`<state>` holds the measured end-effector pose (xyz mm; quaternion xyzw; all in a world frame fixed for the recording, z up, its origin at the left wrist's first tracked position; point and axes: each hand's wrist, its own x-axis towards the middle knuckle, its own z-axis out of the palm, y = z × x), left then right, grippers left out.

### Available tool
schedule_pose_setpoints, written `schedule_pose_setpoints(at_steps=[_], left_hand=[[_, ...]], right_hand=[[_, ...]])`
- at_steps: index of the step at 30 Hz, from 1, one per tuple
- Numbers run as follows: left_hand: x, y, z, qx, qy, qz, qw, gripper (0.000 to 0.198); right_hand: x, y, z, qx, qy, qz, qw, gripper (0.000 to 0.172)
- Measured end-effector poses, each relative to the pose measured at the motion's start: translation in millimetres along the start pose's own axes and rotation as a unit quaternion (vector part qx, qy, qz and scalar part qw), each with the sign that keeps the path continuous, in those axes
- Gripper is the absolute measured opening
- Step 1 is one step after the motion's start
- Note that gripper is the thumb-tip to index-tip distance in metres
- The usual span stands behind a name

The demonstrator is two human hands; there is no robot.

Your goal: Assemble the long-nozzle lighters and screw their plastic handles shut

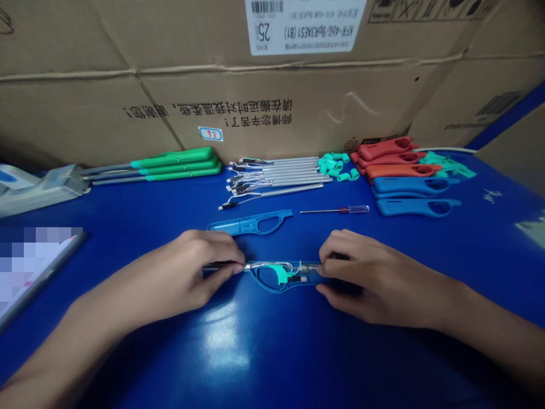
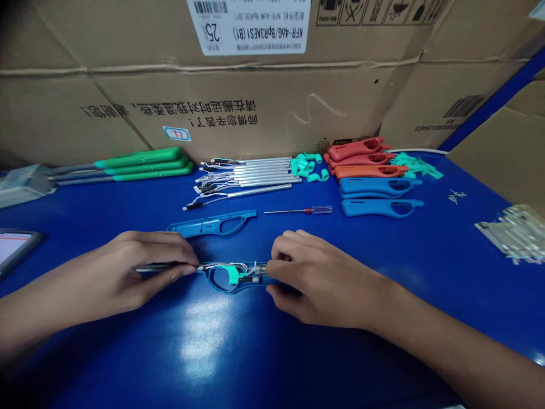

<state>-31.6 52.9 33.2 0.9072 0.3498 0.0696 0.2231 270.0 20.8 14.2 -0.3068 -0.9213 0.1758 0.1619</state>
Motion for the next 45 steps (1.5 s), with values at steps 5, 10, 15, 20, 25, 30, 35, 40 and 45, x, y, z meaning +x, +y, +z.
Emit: schedule_pose_setpoints(at_steps=[5,10,15,20,25,30,35,40,45], left_hand=[[-0.1,-2.1,2.0,-0.001,-0.001,0.003,1.0,0.02],[1.1,-3.9,3.0,-0.019,0.006,0.002,1.0,0.018],[1.6,-3.3,2.6,-0.017,0.001,-0.002,1.0,0.016],[3.3,-1.2,4.4,-0.009,0.015,0.017,1.0,0.019],[2.6,3.1,7.3,0.005,0.02,0.02,1.0,0.026],[-1.1,3.6,10.6,0.047,-0.004,0.012,0.999,0.033],[-1.6,3.9,11.4,0.037,0.0,0.003,0.999,0.027],[-0.9,3.4,12.8,0.058,-0.015,0.01,0.998,0.041],[-1.2,2.6,14.0,0.051,-0.012,0.007,0.999,0.042]], right_hand=[[0.2,0.4,0.2,0.001,-0.001,0.003,1.0,0.012],[0.7,-0.1,0.3,0.01,-0.003,0.009,1.0,0.011],[0.7,-0.5,0.1,0.015,-0.006,0.01,1.0,0.01],[0.4,0.1,1.0,0.01,-0.002,0.007,1.0,0.011],[0.6,0.0,0.8,0.003,-0.002,0.005,1.0,0.01],[-0.4,0.3,0.2,0.003,-0.003,0.007,1.0,0.012],[1.2,0.6,1.0,-0.002,-0.004,0.007,1.0,0.012],[2.2,-0.3,0.8,-0.006,0.0,0.004,1.0,0.012],[0.7,-0.7,0.7,-0.01,0.004,0.002,1.0,0.013]])
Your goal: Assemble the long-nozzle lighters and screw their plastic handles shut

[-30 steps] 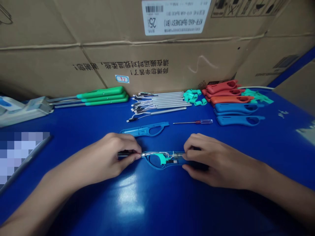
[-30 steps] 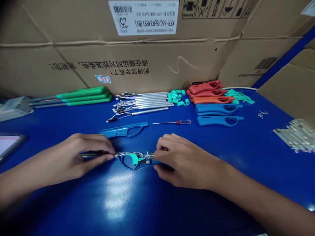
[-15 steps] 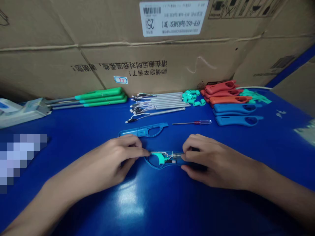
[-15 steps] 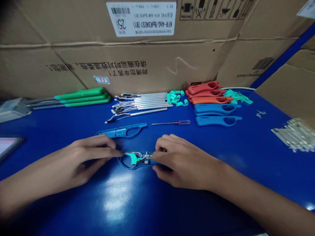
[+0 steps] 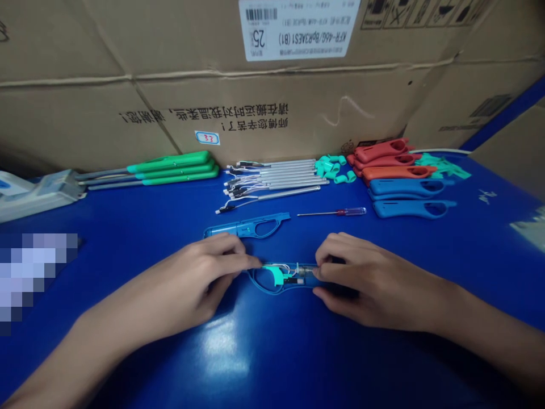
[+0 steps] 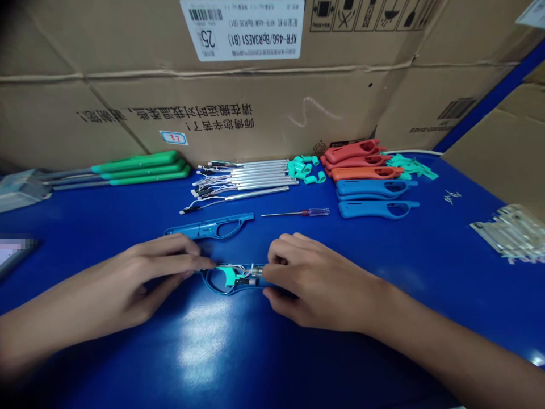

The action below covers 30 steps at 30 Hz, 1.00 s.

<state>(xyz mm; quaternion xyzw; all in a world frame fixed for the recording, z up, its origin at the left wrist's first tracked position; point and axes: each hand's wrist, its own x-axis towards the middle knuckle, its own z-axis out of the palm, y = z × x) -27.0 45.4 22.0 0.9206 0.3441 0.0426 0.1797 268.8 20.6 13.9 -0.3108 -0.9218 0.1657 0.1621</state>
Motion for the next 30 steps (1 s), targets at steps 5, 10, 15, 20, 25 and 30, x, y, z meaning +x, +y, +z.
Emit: schedule_pose_setpoints(at_steps=[5,10,15,20,25,30], left_hand=[[0.3,-0.9,-0.4,-0.002,0.01,0.009,1.0,0.042],[0.1,0.5,-1.4,-0.001,0.011,0.008,1.0,0.045],[-0.1,-0.2,-2.5,0.002,0.012,0.007,1.0,0.043],[1.7,-2.1,-4.9,-0.008,0.018,0.013,1.0,0.037],[1.8,-0.9,-7.6,-0.016,0.019,0.012,1.0,0.03],[2.7,1.8,-9.9,-0.037,0.053,0.015,0.998,0.021]], right_hand=[[-1.4,0.9,0.1,0.005,-0.002,0.001,1.0,0.013],[-0.5,0.7,0.7,0.001,-0.003,0.004,1.0,0.013],[-0.1,0.5,0.3,-0.001,-0.006,0.006,1.0,0.01],[-0.8,-0.3,-1.0,0.007,-0.017,0.017,1.0,0.007],[0.8,-1.4,-2.4,0.006,-0.029,0.024,0.999,0.007],[1.4,0.4,-4.3,0.017,-0.015,0.022,0.999,0.01]])
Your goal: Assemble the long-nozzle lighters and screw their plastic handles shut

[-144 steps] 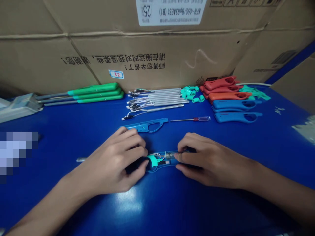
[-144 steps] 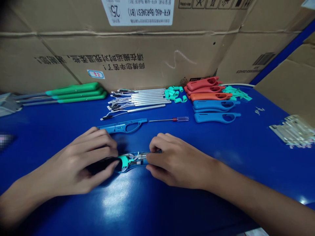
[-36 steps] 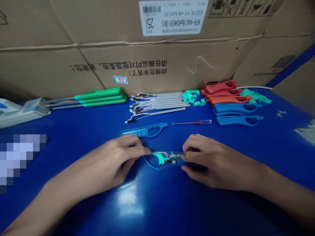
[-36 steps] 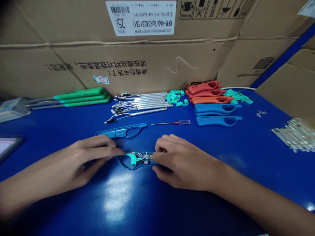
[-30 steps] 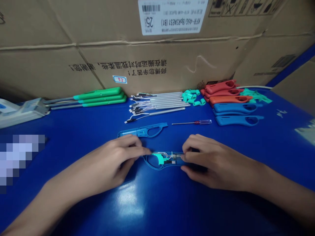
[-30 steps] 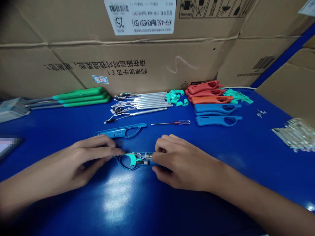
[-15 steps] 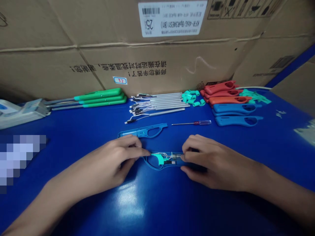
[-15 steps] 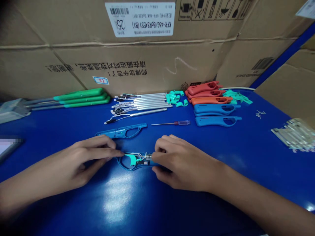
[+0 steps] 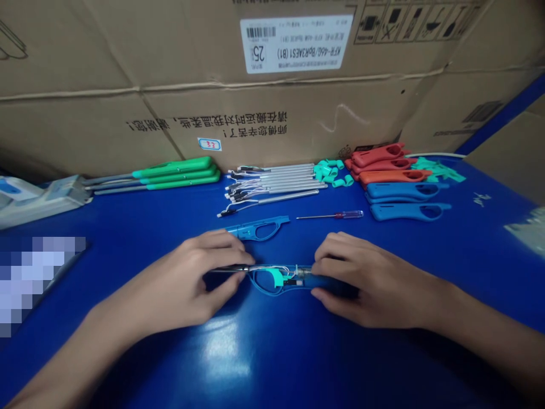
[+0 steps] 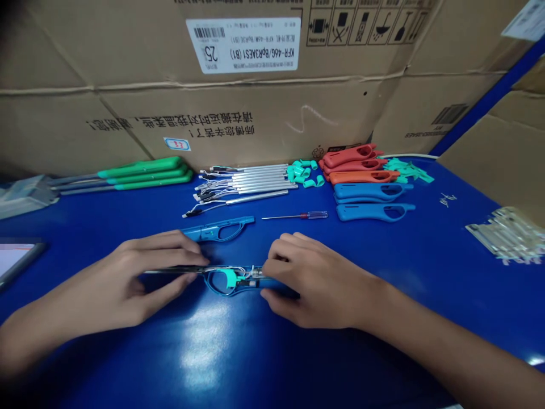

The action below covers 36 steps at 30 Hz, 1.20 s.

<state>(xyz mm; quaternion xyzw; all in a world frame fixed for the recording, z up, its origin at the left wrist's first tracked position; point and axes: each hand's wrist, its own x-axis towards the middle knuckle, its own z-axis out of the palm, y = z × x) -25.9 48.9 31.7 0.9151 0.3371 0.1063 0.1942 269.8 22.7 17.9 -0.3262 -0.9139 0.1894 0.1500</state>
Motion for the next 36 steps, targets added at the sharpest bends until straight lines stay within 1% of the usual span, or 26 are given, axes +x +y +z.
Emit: schedule_pose_setpoints(at_steps=[2,4,7,10,16,19,22,25,26,29,31,32,34,35,36], left_hand=[[1.6,2.9,1.7,0.006,0.023,0.007,1.0,0.022],[3.4,6.9,5.6,0.015,0.036,0.018,0.999,0.028],[6.0,13.3,13.8,0.025,0.032,0.031,0.999,0.036],[7.1,17.0,20.5,0.027,0.014,0.033,0.999,0.036],[8.0,17.7,23.9,0.007,0.011,0.021,1.0,0.028],[10.5,17.7,26.4,-0.005,0.018,0.01,1.0,0.023],[12.4,18.2,30.0,-0.015,0.028,0.004,0.999,0.022],[12.5,19.6,32.5,-0.018,0.029,-0.001,0.999,0.02],[12.3,20.2,32.9,-0.017,0.028,-0.002,0.999,0.019],[12.1,21.3,34.2,-0.011,0.031,-0.005,0.999,0.019],[12.2,21.3,35.3,-0.013,0.036,-0.007,0.999,0.019],[12.3,21.2,36.0,-0.016,0.041,-0.007,0.999,0.019],[12.5,21.0,37.3,-0.02,0.05,-0.005,0.999,0.02],[12.5,21.0,37.7,-0.018,0.053,-0.003,0.998,0.02],[12.5,21.0,37.9,-0.014,0.055,-0.002,0.998,0.02]], right_hand=[[-0.2,1.1,-0.9,0.006,0.011,-0.002,1.0,0.01],[-0.3,1.4,-1.7,0.009,0.019,-0.005,1.0,0.01],[-0.2,0.3,-2.1,0.013,0.019,-0.006,1.0,0.01],[-0.3,-1.4,-1.2,0.017,0.015,-0.002,1.0,0.013],[-0.1,-2.1,2.8,0.021,0.005,0.002,1.0,0.02],[0.5,-2.2,4.4,0.019,0.003,-0.001,1.0,0.023],[0.3,-3.3,5.4,0.025,0.005,-0.002,1.0,0.023],[1.6,-3.8,6.5,0.052,0.022,-0.007,0.998,0.023],[3.6,-3.2,6.6,0.058,0.038,-0.008,0.998,0.022],[18.3,2.2,4.3,0.021,0.091,0.003,0.996,0.018],[35.3,7.9,-0.1,-0.034,0.09,0.022,0.995,0.021],[45.0,10.9,-2.7,-0.055,0.07,0.035,0.995,0.027],[64.0,16.4,-7.3,-0.086,0.017,0.075,0.993,0.044],[72.3,18.6,-8.8,-0.088,-0.002,0.084,0.993,0.047],[79.3,20.3,-9.6,-0.089,-0.016,0.09,0.992,0.045]])
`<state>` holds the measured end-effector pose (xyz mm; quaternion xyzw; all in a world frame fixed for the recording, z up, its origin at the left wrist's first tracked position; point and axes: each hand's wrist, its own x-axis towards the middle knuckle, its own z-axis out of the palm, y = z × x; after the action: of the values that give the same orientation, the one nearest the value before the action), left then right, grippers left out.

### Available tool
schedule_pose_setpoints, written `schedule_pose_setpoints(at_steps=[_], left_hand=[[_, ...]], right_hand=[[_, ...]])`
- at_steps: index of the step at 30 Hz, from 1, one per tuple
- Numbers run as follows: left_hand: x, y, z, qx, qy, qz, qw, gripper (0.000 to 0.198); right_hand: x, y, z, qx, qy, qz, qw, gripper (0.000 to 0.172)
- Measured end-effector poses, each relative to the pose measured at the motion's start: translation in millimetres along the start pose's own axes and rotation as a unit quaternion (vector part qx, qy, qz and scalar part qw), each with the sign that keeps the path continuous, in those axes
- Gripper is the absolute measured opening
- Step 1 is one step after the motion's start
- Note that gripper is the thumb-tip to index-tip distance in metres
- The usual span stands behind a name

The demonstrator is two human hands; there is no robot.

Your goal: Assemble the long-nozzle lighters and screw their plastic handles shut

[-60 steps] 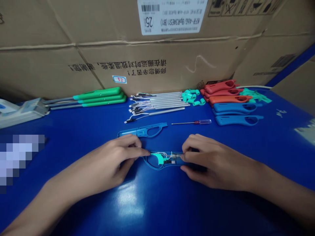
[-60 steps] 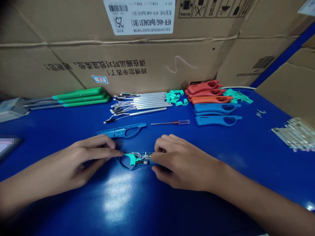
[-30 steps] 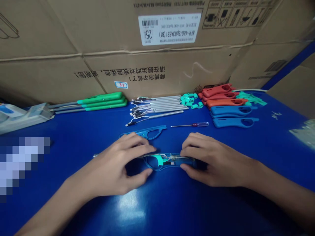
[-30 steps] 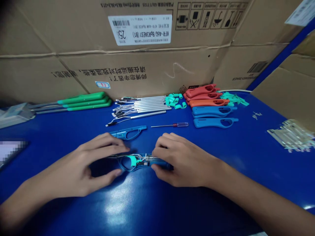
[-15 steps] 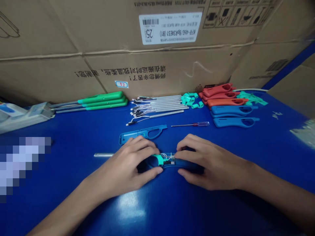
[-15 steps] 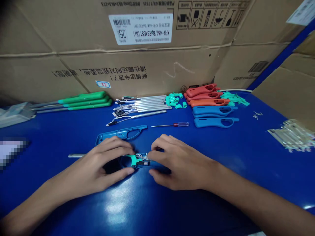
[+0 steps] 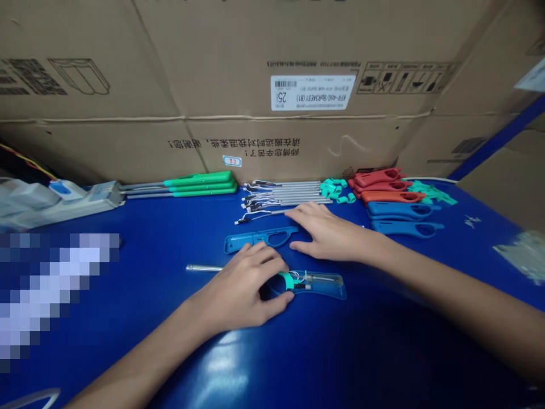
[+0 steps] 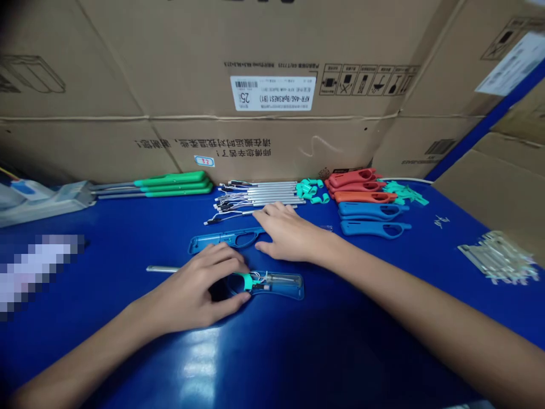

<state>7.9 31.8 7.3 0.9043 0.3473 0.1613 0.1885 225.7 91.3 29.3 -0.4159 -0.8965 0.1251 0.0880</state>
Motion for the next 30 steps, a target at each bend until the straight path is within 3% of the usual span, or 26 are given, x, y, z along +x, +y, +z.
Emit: schedule_pose_setpoints(at_steps=[4,9,12,16,21,25,28,30], left_hand=[[-0.7,0.1,-1.8,0.021,0.001,0.006,1.0,0.024],[-2.7,0.9,-6.6,0.037,0.019,0.028,0.999,0.028],[-3.9,2.1,-8.5,0.054,0.061,0.049,0.995,0.025],[-5.0,0.8,-9.5,0.075,0.129,0.069,0.986,0.021],[-4.6,-0.3,-10.9,0.048,0.18,0.086,0.979,0.022],[-2.6,15.6,-6.8,-0.132,0.196,0.027,0.971,0.032],[-2.0,35.0,1.9,-0.365,0.161,-0.016,0.917,0.046],[-2.4,46.2,7.1,-0.427,0.146,-0.043,0.892,0.04]], right_hand=[[13.4,-1.9,-0.3,0.015,-0.014,0.005,1.0,0.021],[5.5,-10.1,-17.3,0.058,0.035,0.006,0.998,0.016],[-7.2,-15.9,-38.2,0.094,0.113,0.017,0.989,0.011],[-30.8,-25.5,-65.9,0.161,0.273,0.014,0.948,0.01],[-59.8,-39.6,-84.7,0.067,0.397,0.002,0.916,0.013],[-66.0,-53.8,-82.2,0.038,0.387,-0.015,0.921,0.022],[-53.7,-66.6,-73.0,0.035,0.312,-0.073,0.947,0.023],[-41.1,-74.1,-65.4,0.041,0.263,-0.129,0.955,0.028]])
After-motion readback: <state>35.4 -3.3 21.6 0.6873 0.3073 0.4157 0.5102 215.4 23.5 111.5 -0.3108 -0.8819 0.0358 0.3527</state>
